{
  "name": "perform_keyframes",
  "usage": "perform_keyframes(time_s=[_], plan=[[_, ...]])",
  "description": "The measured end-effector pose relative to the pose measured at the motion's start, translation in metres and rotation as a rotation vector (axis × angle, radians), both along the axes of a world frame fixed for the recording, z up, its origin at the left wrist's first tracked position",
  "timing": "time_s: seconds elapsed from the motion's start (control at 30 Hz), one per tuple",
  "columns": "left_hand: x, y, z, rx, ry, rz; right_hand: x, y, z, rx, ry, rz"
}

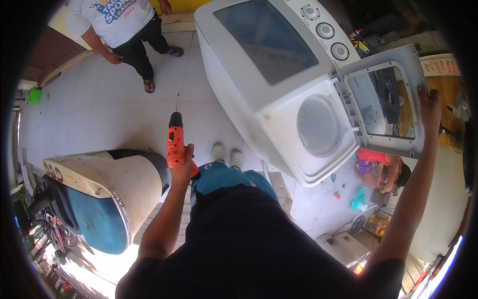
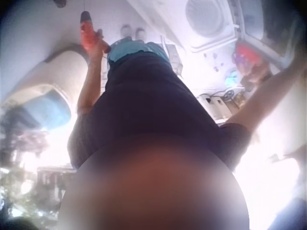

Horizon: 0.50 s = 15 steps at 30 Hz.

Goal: The person works on the internal wiring of a top-loading washing machine, then reassembles the top panel using a power drill. The person manipulates wires and components inside the machine, then secures the top cover with screws.

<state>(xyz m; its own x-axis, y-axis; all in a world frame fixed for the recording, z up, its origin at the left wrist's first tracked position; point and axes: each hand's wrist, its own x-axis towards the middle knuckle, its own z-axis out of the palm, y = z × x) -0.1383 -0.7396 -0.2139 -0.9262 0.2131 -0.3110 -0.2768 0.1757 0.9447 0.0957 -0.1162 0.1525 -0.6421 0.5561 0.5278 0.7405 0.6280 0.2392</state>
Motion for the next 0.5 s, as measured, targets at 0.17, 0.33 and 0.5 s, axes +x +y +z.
perform_keyframes(time_s=[0.17, 0.33, 0.5], plan=[[0.013, -0.016, 0.011, -0.058, 0.057, -0.029, -0.037, -0.089, -0.010, 0.398, 0.091, 0.220], [0.009, -0.030, 0.019, -0.023, 0.025, 0.044, -0.125, -0.238, -0.133, -0.380, 0.256, 0.620], [-0.040, -0.032, 0.020, 0.063, 0.030, 0.056, -0.229, -0.320, -0.266, -0.694, -0.161, 0.557]])
